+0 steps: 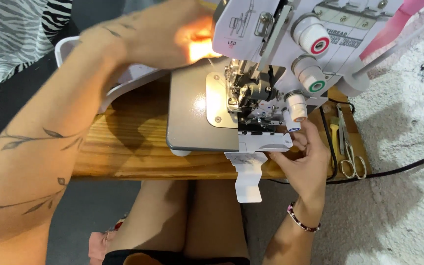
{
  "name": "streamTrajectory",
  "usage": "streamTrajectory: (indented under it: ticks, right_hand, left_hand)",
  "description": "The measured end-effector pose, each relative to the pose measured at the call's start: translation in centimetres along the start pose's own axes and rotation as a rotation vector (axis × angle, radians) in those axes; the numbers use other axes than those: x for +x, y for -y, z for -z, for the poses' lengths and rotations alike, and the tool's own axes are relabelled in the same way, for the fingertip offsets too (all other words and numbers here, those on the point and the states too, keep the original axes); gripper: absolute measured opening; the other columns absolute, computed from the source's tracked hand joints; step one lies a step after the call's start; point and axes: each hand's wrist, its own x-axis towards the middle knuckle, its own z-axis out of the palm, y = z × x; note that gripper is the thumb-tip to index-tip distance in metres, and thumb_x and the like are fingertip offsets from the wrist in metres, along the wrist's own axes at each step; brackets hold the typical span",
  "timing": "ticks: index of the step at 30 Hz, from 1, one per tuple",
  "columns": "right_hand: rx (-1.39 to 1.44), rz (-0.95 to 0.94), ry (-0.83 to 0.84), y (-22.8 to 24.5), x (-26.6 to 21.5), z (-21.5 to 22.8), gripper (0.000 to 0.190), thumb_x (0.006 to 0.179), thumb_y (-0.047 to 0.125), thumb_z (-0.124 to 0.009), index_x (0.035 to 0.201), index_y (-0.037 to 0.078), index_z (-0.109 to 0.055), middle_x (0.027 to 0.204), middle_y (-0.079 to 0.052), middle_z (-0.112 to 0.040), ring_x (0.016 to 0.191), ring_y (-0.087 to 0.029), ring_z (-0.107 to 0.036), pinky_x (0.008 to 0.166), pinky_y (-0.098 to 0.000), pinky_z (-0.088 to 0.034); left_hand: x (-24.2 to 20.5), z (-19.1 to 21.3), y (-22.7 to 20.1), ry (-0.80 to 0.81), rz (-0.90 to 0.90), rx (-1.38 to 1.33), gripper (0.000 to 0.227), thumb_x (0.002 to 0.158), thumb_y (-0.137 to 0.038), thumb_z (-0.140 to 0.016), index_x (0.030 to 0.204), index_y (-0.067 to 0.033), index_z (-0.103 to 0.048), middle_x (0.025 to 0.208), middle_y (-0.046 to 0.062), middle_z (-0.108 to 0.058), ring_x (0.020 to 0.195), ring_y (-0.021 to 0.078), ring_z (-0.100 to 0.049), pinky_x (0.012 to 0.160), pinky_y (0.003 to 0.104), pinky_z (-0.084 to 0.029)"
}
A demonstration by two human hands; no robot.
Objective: Adjusting and threading an overlock sewing machine using tweezers and scissors to clear the needle area.
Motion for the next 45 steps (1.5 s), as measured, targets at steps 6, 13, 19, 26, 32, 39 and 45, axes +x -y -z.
streamTrajectory:
  ticks: [6, 13, 19, 26, 32, 39, 45]
  right_hand:
    - [0.026, 0.044, 0.006, 0.1, 0.1, -0.2, 0.07, 0.068, 0.002, -0.088, 0.128, -0.004, -0.052, 0.108, -0.019, -0.07, 0.096, -0.02, -0.067, 0.089, -0.0312, -0.057]
    - [0.003, 0.049, -0.002, 0.1, 0.1, -0.6, 0.056, 0.073, 0.003, -0.087, 0.118, -0.004, -0.054, 0.096, -0.015, -0.066, 0.088, -0.018, -0.062, 0.082, -0.0297, -0.057]
    - [0.171, 0.114, 0.285, -1.3, 1.5, 2.5, 0.022, 0.087, -0.004, -0.065, 0.066, -0.008, -0.06, 0.136, -0.018, -0.058, 0.135, -0.028, -0.058, 0.101, -0.0231, -0.056]
    - [0.62, -0.247, -0.139, 1.2, 5.7, 1.9, 0.04, 0.108, 0.034, -0.046, 0.136, 0.007, -0.056, 0.09, 0.005, -0.039, 0.077, -0.001, -0.038, 0.068, -0.013, -0.032]
    - [-0.952, 0.834, -0.029, -9.2, 9.6, 3.3, 0.008, 0.107, -0.007, -0.065, 0.113, -0.008, -0.059, 0.097, -0.018, -0.06, 0.093, -0.032, -0.062, 0.085, -0.0396, -0.057]
    - [-0.507, 0.287, 0.034, -9.0, 8.9, 3.0, 0.048, 0.091, -0.001, -0.048, 0.138, -0.009, -0.048, 0.121, -0.022, -0.053, 0.113, -0.035, -0.047, 0.101, -0.0448, -0.042]
    - [-0.295, -0.071, -0.021, -5.7, 8.6, 3.9, 0.042, 0.094, 0.011, -0.047, 0.135, 0.004, -0.051, 0.12, -0.009, -0.048, 0.107, -0.022, -0.043, 0.095, -0.0372, -0.038]
  left_hand:
    - [-0.6, 0.5, -0.4, 0.039, 0.226, 0.119, 0.048, 0.102, -0.051, -0.069, 0.074, -0.0146, -0.055, 0.06, -0.001, -0.041, 0.054, 0.0138, -0.034, 0.053, 0.031, -0.024]
    - [-0.6, -2.0, 3.5, -0.199, 0.041, 0.125, 0.07, 0.107, -0.024, -0.08, 0.07, -0.0151, -0.021, 0.064, -0.004, -0.02, 0.058, 0.0147, -0.021, 0.058, 0.033, -0.025]
    - [-0.5, -4.5, 4.6, -0.393, -0.049, 0.219, 0.072, 0.112, -0.02, -0.089, 0.071, -0.0142, -0.03, 0.065, -0.005, -0.029, 0.059, 0.013, -0.026, 0.058, 0.031, -0.024]
    - [-0.7, -4.9, 4.3, -0.432, -0.004, 0.179, 0.071, 0.115, -0.021, -0.084, 0.073, -0.0141, -0.027, 0.065, -0.005, -0.028, 0.059, 0.0146, -0.025, 0.058, 0.033, -0.021]
    - [-0.3, -4.9, 4.8, -0.454, -0.026, 0.181, 0.073, 0.113, -0.026, -0.089, 0.069, -0.0134, -0.032, 0.061, -0.005, -0.03, 0.054, 0.0146, -0.028, 0.055, 0.033, -0.023]
    - [-1.0, -5.2, 4.8, -0.46, -0.041, 0.177, 0.074, 0.113, -0.019, -0.09, 0.072, -0.0139, -0.028, 0.064, -0.004, -0.028, 0.058, 0.0145, -0.026, 0.058, 0.033, -0.022]
    - [-0.9, -5.1, 4.5, -0.461, -0.04, 0.161, 0.076, 0.111, -0.017, -0.092, 0.071, -0.0136, -0.028, 0.064, -0.004, -0.027, 0.059, 0.0139, -0.025, 0.057, 0.032, -0.022]
